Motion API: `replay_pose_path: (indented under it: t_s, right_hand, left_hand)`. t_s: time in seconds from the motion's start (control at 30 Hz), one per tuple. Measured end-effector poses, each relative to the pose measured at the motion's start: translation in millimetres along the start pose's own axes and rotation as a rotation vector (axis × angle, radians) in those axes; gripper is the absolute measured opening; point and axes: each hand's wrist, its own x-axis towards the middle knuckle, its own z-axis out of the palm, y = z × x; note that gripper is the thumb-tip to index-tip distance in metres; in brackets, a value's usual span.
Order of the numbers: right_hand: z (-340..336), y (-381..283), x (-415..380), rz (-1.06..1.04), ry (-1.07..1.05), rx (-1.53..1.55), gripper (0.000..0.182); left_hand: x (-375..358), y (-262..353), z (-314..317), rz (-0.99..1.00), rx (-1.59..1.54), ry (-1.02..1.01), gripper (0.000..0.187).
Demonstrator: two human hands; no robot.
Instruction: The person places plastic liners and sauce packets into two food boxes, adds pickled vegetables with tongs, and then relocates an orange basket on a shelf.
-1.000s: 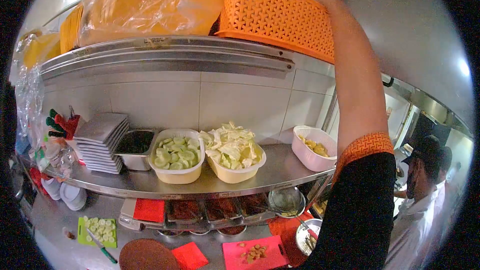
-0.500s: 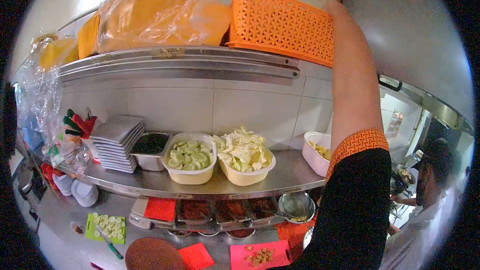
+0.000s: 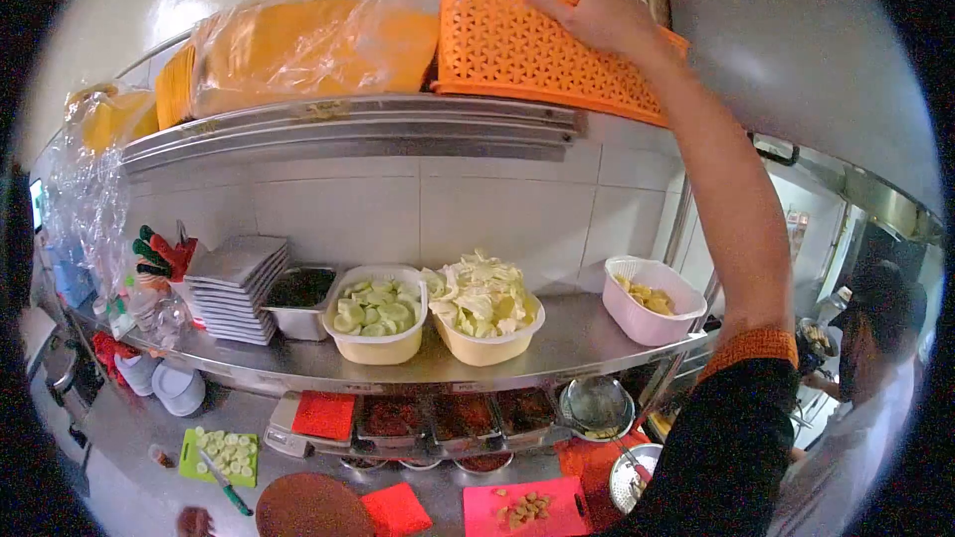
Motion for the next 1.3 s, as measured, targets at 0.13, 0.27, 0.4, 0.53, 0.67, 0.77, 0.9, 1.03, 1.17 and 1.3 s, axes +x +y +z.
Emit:
replay_pose_path:
  t_s: [0.13, 0.27, 0.4, 0.53, 0.67, 0.77, 0.9, 1.03, 1.17, 1.3]
  right_hand:
    - [-5, 15, 15, 0.044, -0.116, -0.124, 0.08]
    - [-23, 26, 15, -0.276, -0.369, 0.151, 0.048]
    - [-27, 32, 38, -0.167, -0.65, 0.155, 0.044]
    - [-28, 24, 21, -0.206, -0.496, 0.153, 0.043]
    - [-29, 22, 20, -0.132, -0.441, 0.161, 0.044]
    - [-23, 28, 19, -0.17, -0.344, 0.205, 0.048]
    - [-3, 57, 8, -0.188, -0.098, 0.38, 0.045]
    - [-13, 35, -46, -0.023, 0.239, 0.318, 0.048]
    - [-1, 48, -26, 0.101, 0.205, 0.264, 0.055]
    - [-22, 41, -33, 0.1, 0.084, 0.204, 0.069]
  left_hand:
    - [55, 53, -5, 0.321, 0.025, -0.013, 0.03]
    - [35, 172, 30, 0.689, 0.097, -0.154, 0.011]
    - [30, 296, 48, 1.124, 0.362, -0.652, 0.029]
    - [21, 411, 77, 1.499, 0.433, -0.867, 0.018]
    - [16, 509, 101, 1.649, 0.48, -0.683, 0.007]
    - [26, 595, 134, 1.804, 0.387, -0.305, 0.008]
    - [47, 724, 149, 1.876, 0.535, 0.297, 0.038]
    - [58, 800, 167, 1.563, 0.537, 0.056, 0.04]
    - [77, 828, 190, 1.18, 0.518, -0.332, 0.044]
    - [100, 830, 207, 1.162, 0.377, -0.529, 0.04]
